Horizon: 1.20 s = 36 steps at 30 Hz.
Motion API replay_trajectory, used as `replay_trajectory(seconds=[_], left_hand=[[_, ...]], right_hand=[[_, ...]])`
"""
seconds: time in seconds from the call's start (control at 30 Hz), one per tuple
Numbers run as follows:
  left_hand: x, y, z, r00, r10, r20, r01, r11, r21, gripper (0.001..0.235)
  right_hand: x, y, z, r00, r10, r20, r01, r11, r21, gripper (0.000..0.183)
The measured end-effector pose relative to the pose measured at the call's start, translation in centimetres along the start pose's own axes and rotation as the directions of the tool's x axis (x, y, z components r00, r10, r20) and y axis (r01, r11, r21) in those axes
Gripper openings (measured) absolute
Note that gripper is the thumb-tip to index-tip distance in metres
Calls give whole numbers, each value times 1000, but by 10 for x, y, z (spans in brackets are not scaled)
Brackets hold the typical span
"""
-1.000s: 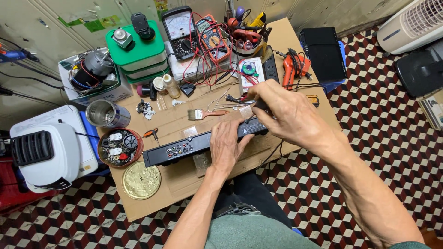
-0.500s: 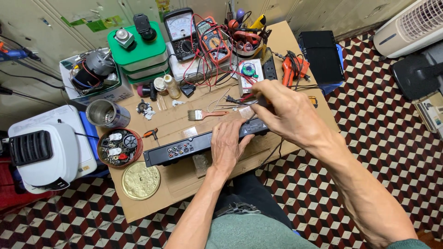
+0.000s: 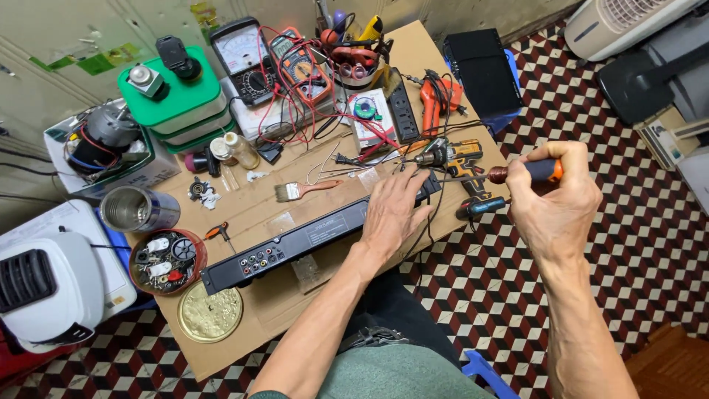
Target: The person works on a black DVD player at a cluttered workbench, using a screwdriver to unscrew and open the casing, handling internal parts and wires, then reassembling the unit. They power it on, and the disc tray ejects with a disc inside as they test the device.
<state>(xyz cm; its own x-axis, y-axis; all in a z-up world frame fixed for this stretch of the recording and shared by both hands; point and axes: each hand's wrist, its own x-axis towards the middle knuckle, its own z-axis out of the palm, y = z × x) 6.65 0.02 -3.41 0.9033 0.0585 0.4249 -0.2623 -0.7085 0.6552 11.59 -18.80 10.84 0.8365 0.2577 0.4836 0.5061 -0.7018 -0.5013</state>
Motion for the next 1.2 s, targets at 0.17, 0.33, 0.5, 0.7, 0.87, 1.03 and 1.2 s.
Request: replay_trajectory(seconds=[0.17, 0.33, 0.5, 0.7, 0.87, 1.03, 1.2], left_hand=[[7, -3, 13, 1000, 0, 29, -1, 1000, 22, 48], [8, 1, 8, 999, -24, 23, 24, 1000, 12, 43], [10, 4, 3, 998, -49, 34, 49, 999, -7, 42], [10, 6, 1, 996, -67, 54, 67, 998, 4, 41], [10, 5, 2, 995, -77, 59, 77, 997, 1, 40], [10, 4, 1, 996, -65, 64, 65, 998, 1, 41], [11, 4, 0, 993, -77, 86, 77, 997, 3, 40]], right_hand=[[-2, 4, -2, 997, 63, -38, -62, 998, 31, 18], [1, 2, -1, 995, 92, -27, -90, 994, 58, 18], [1, 3, 2, 996, 92, -14, -91, 995, 52, 20], [2, 11, 9, 998, 62, 1, -62, 995, 76, 18], [7, 7, 7, 996, 93, 20, -93, 994, 50, 18], [24, -4, -3, 991, 4, 131, -12, 998, 57, 19], [40, -20, -4, 937, -15, 349, 23, 1000, -20, 21]])
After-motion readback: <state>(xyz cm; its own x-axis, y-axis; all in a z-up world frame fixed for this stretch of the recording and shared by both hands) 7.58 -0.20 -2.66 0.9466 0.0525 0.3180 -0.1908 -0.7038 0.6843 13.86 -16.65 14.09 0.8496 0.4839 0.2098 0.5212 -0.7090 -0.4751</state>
